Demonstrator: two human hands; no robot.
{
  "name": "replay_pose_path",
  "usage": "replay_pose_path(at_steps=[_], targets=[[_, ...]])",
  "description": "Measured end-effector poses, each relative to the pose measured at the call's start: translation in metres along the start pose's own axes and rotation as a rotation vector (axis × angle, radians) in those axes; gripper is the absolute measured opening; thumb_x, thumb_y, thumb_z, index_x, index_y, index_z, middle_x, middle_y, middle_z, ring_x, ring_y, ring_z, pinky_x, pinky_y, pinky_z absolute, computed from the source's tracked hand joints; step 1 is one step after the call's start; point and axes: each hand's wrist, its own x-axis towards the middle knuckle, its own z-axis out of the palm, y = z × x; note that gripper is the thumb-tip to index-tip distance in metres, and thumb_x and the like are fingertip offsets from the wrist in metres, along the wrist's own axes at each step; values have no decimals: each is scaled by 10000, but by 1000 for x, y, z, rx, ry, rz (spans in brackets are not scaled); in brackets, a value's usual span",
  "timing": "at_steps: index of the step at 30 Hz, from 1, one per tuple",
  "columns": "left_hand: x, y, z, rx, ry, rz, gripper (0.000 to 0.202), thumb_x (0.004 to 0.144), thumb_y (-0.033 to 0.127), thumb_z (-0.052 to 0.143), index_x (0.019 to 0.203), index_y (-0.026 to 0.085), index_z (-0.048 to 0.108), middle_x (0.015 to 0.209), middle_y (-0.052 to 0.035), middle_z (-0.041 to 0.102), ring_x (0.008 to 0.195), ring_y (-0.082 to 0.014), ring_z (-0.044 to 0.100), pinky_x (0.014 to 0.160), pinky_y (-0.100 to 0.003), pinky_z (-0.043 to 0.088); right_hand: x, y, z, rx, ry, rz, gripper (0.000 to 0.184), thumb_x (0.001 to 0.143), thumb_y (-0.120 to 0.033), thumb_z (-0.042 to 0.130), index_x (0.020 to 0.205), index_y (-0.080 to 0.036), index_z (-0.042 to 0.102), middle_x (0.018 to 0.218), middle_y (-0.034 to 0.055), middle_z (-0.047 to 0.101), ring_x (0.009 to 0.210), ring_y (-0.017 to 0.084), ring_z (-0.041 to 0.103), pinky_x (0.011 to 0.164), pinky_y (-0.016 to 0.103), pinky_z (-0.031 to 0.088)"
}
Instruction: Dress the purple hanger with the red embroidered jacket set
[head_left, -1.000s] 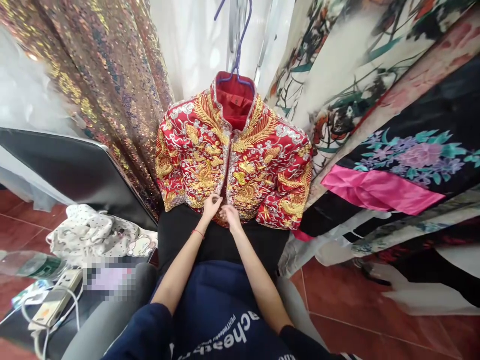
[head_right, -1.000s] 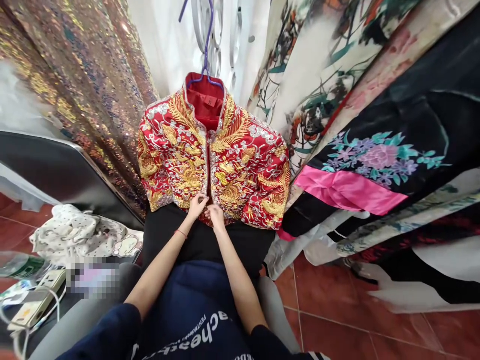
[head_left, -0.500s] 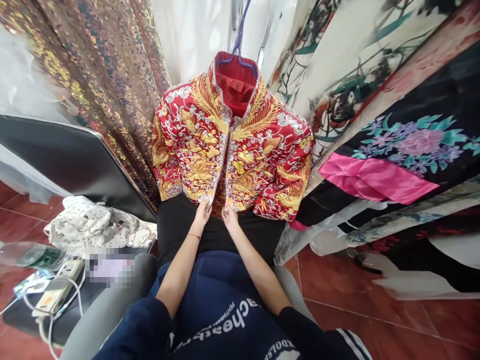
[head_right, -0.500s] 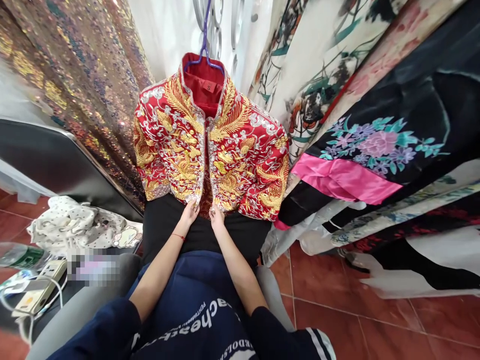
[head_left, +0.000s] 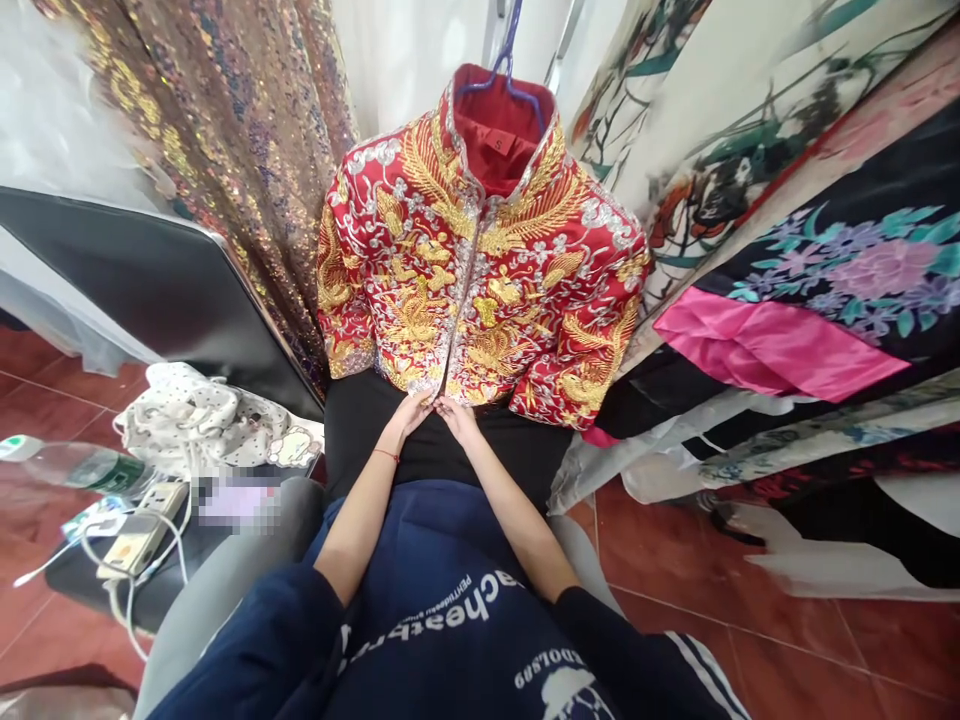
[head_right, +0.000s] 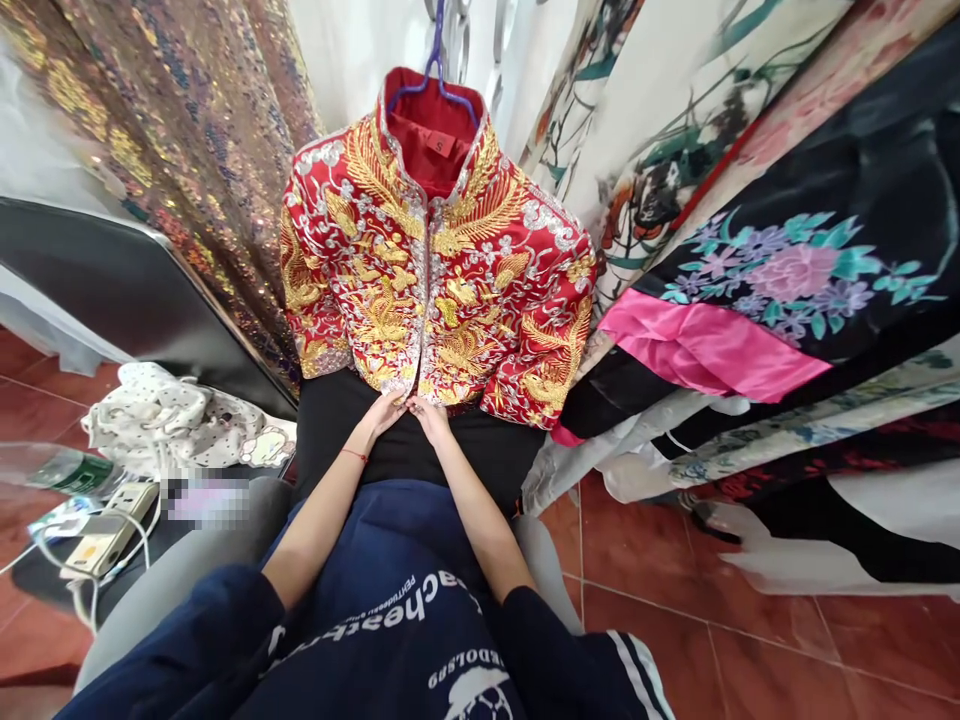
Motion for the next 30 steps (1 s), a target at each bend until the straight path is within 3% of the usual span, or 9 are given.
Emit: replay_pose_path(at_steps=[7, 13, 17, 21, 25, 30], targets=[[0, 0, -1, 17, 37, 15, 71, 773, 163, 734, 833, 130, 718, 847, -61, 749, 769, -112, 669, 729, -207, 520, 1, -4, -4, 8, -8, 28, 126, 683, -154, 763, 763, -140, 668, 666, 4, 706, 591, 97, 629, 600, 205, 489], [1, -1, -1, 2, 83, 35, 108, 751, 179, 795, 825, 146, 723, 827, -55, 736, 717, -101, 626, 696, -219, 481, 2, -5, -3, 23, 9, 14, 214, 690, -229, 800, 794, -166, 625, 574, -52, 616, 521, 71, 552, 524, 174, 438], [2, -2, -2, -20, 84, 36, 153, 723, 177, 826, 838, 144, 730, 820, -44, 728, 693, -84, 606, 677, -200, 471, 3, -7, -5, 24, 9, 46, 215, 748, -316, 771, 809, -163, 632, 578, -36, 611, 514, 80, 544, 496, 183, 436], [3, -2, -4, -30, 84, 22, 203, 682, 179, 865, 833, 147, 734, 814, -38, 720, 693, -82, 599, 658, -193, 461, 4, -9, -8, 36, -1, 82, 114, 824, -247, 711, 867, -161, 651, 601, -48, 598, 520, 60, 529, 502, 160, 434], [5, -2, -6, -36, 87, 14, 230, 661, 191, 888, 832, 153, 739, 844, -48, 728, 710, -90, 601, 662, -202, 461, 9, -8, -13, 19, -17, 141, 180, 949, -319, 640, 955, -139, 645, 737, -31, 621, 579, 62, 553, 545, 188, 486], [7, -3, -7, -43, 84, 9, 223, 665, 193, 887, 835, 152, 748, 809, -42, 715, 686, -90, 585, 663, -212, 457, 16, -6, -18, -15, -8, 167, 313, 977, -396, 609, 1167, -148, 627, 1067, 52, 670, 854, 136, 661, 733, 305, 589]])
